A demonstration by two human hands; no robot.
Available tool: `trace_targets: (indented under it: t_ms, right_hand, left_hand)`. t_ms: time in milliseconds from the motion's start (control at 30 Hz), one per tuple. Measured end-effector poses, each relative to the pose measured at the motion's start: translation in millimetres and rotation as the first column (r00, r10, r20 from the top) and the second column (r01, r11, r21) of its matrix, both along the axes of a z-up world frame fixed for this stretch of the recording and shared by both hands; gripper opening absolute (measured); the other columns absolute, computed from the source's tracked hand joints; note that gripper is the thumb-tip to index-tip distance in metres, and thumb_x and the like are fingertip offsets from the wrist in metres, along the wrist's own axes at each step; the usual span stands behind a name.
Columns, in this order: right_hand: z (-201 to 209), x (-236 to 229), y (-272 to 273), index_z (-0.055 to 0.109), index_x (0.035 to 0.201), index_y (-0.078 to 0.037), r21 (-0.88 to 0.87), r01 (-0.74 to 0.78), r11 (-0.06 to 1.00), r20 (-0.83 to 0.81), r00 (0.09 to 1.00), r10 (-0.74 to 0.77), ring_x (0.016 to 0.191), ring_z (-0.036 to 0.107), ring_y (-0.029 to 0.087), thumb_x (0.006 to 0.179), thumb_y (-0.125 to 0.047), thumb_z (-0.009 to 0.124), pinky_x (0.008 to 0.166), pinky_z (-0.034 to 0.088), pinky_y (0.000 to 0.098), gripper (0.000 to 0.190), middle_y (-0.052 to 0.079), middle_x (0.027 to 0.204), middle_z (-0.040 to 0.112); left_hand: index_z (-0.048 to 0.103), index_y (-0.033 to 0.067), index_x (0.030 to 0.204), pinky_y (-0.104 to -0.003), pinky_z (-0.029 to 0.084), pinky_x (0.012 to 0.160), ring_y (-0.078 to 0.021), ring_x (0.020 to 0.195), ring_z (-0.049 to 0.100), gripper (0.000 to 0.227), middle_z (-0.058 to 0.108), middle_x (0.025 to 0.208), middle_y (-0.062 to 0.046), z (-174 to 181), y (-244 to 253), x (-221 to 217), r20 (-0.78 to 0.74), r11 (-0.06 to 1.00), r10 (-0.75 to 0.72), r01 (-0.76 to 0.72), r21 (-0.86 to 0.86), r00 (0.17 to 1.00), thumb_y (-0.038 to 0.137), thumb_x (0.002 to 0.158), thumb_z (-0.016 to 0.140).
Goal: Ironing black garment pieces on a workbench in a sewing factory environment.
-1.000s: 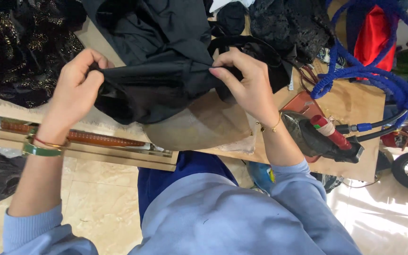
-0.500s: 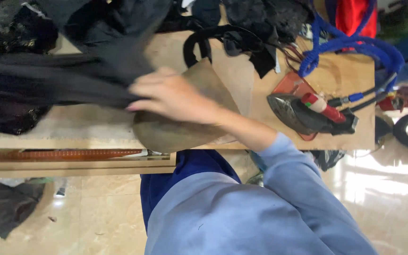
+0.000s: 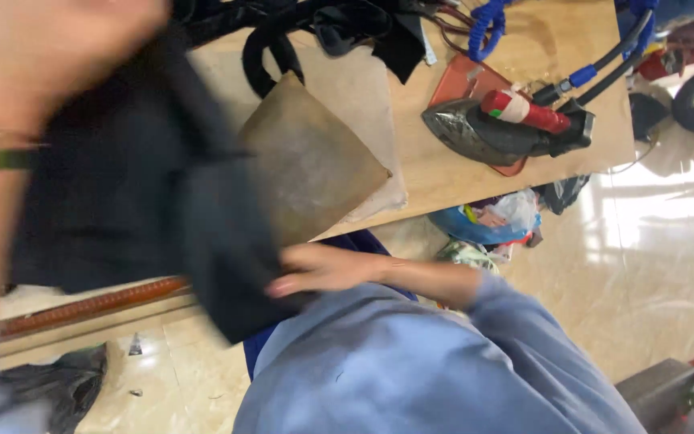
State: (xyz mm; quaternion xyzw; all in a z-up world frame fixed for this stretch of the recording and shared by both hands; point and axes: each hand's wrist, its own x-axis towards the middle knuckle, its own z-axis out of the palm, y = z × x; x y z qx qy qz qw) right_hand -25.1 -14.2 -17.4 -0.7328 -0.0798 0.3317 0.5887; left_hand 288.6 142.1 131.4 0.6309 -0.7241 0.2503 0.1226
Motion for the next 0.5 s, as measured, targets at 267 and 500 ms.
trace_targets:
  t_ms: [267, 500]
  right_hand:
    - [-74.8, -135.6, -91.9, 0.057, 0.137, -0.004, 0.333, 0.566, 0.754, -0.233, 0.825, -0.516, 0.124, 0.057, 0.012, 0.107, -0.027, 0.054, 0.105, 0.046, 0.0289, 0.038, 0.003, 0.136, 0.061]
    - [-85.5, -140.7, -116.7, 0.065, 0.122, -0.003, -0.076, 0.633, 0.77, -0.01, 0.772, -0.636, 0.102, 0.068, 0.019, 0.106, -0.022, 0.052, 0.092, 0.056, 0.0319, 0.028, 0.011, 0.116, 0.068]
  left_hand:
    - [0.054, 0.0254, 0.1, -0.029, 0.04, 0.079, -0.0121, 0.088, 0.054, 0.008, 0.053, 0.1, 0.007, -198.8, -188.7, -42.3, 0.354, 0.996, -0.083, 0.062, 0.071, 0.932, 0.017, 0.102, 0.053]
    - [0.053, 0.0237, 0.121, -0.032, 0.04, 0.098, -0.0155, 0.118, 0.05, 0.051, 0.052, 0.13, 0.005, -211.9, -214.1, -47.2, 0.275, 0.996, 0.004, -0.028, 0.086, 0.961, 0.064, 0.091, 0.064]
